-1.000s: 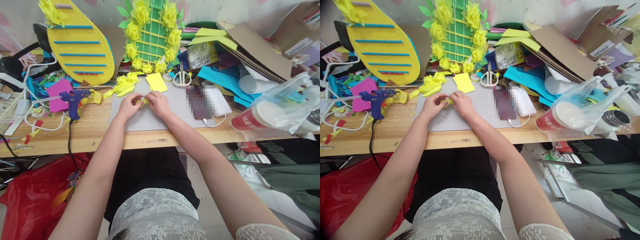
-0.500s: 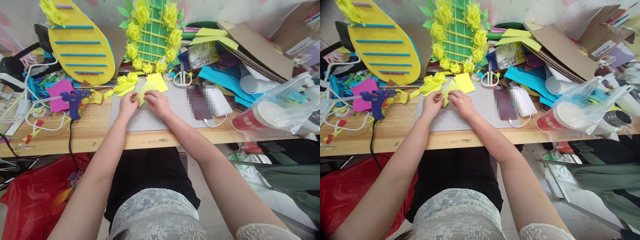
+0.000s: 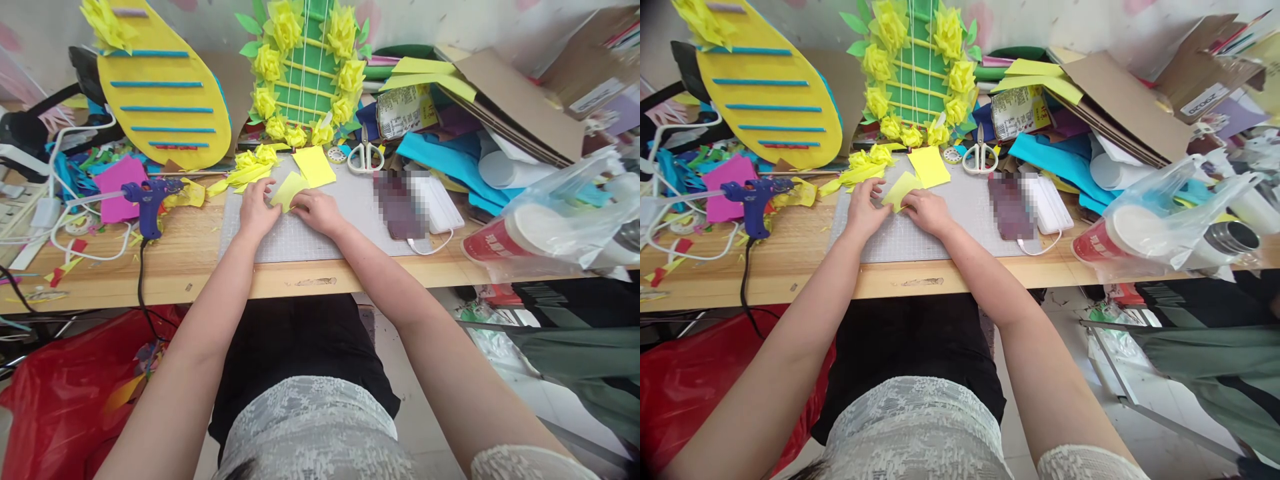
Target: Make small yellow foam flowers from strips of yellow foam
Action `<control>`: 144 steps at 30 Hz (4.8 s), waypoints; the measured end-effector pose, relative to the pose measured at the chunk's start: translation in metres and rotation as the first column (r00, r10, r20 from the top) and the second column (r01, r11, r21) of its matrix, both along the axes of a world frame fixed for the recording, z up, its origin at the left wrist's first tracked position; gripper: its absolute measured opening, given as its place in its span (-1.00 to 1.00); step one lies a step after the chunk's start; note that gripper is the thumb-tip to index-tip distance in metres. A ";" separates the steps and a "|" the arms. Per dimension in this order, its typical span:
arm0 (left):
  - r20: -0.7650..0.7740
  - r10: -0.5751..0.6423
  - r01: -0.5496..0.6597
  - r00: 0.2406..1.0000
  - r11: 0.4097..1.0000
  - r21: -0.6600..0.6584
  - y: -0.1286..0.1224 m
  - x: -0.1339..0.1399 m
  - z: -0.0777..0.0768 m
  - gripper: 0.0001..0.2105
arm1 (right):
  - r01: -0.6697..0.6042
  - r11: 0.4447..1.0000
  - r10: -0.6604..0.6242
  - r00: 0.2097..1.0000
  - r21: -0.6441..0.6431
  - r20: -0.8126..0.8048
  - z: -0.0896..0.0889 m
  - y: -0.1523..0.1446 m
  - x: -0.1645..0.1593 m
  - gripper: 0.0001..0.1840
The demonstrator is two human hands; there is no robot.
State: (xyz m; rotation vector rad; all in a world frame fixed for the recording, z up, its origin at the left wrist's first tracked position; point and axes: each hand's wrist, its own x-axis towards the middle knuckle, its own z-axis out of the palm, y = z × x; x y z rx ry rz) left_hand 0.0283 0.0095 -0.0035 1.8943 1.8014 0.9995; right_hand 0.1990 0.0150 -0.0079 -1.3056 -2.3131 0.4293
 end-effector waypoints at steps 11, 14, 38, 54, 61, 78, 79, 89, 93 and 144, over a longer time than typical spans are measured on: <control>-0.095 -0.065 0.063 0.993 0.998 -0.020 0.000 0.003 -0.004 -0.88 | 0.086 0.980 -0.121 0.973 -0.182 -0.194 -0.002 0.008 0.000 -0.85; -0.094 -0.053 0.051 0.994 0.998 -0.026 0.001 0.003 -0.006 -0.91 | 0.134 0.965 -0.182 0.960 -0.224 -0.213 -0.003 0.011 -0.003 -0.87; -0.099 -0.021 0.016 0.995 0.999 -0.050 0.002 0.005 -0.006 -0.91 | 0.295 0.940 -0.309 0.949 -0.170 -0.062 0.001 0.002 -0.019 -0.81; -0.122 -0.005 -0.001 0.993 0.999 -0.052 0.002 0.007 -0.005 -0.91 | 0.300 0.950 -0.295 0.953 -0.084 0.066 0.004 -0.003 -0.022 -0.75; -0.124 0.009 -0.014 0.992 0.999 -0.042 0.001 0.009 -0.005 -0.93 | 0.304 0.950 -0.295 0.948 -0.068 0.117 0.006 -0.005 -0.024 -0.73; -0.152 -0.022 0.011 0.988 0.997 -0.074 -0.001 0.012 -0.003 -0.88 | 0.284 0.957 -0.268 0.945 -0.062 0.190 0.008 -0.008 -0.018 -0.67; -0.157 -0.024 0.011 0.987 0.997 -0.082 -0.001 0.012 -0.003 -0.87 | 0.305 0.950 -0.289 0.941 -0.071 0.175 0.007 -0.006 -0.016 -0.65; -0.155 0.002 -0.015 0.988 0.996 -0.084 -0.002 0.014 0.000 -0.90 | 0.159 0.986 -0.159 0.987 -0.049 -0.004 0.003 -0.004 -0.010 -0.67; -0.140 0.024 -0.033 0.990 0.997 -0.064 -0.001 0.017 -0.002 -0.93 | 0.179 0.982 -0.178 0.984 -0.057 0.030 0.002 -0.004 -0.012 -0.68; 0.083 -0.375 0.380 0.923 0.923 -0.062 -0.001 -0.014 0.005 -0.58 | 0.051 0.998 -0.056 0.984 -0.036 -0.168 0.000 0.000 -0.007 -0.51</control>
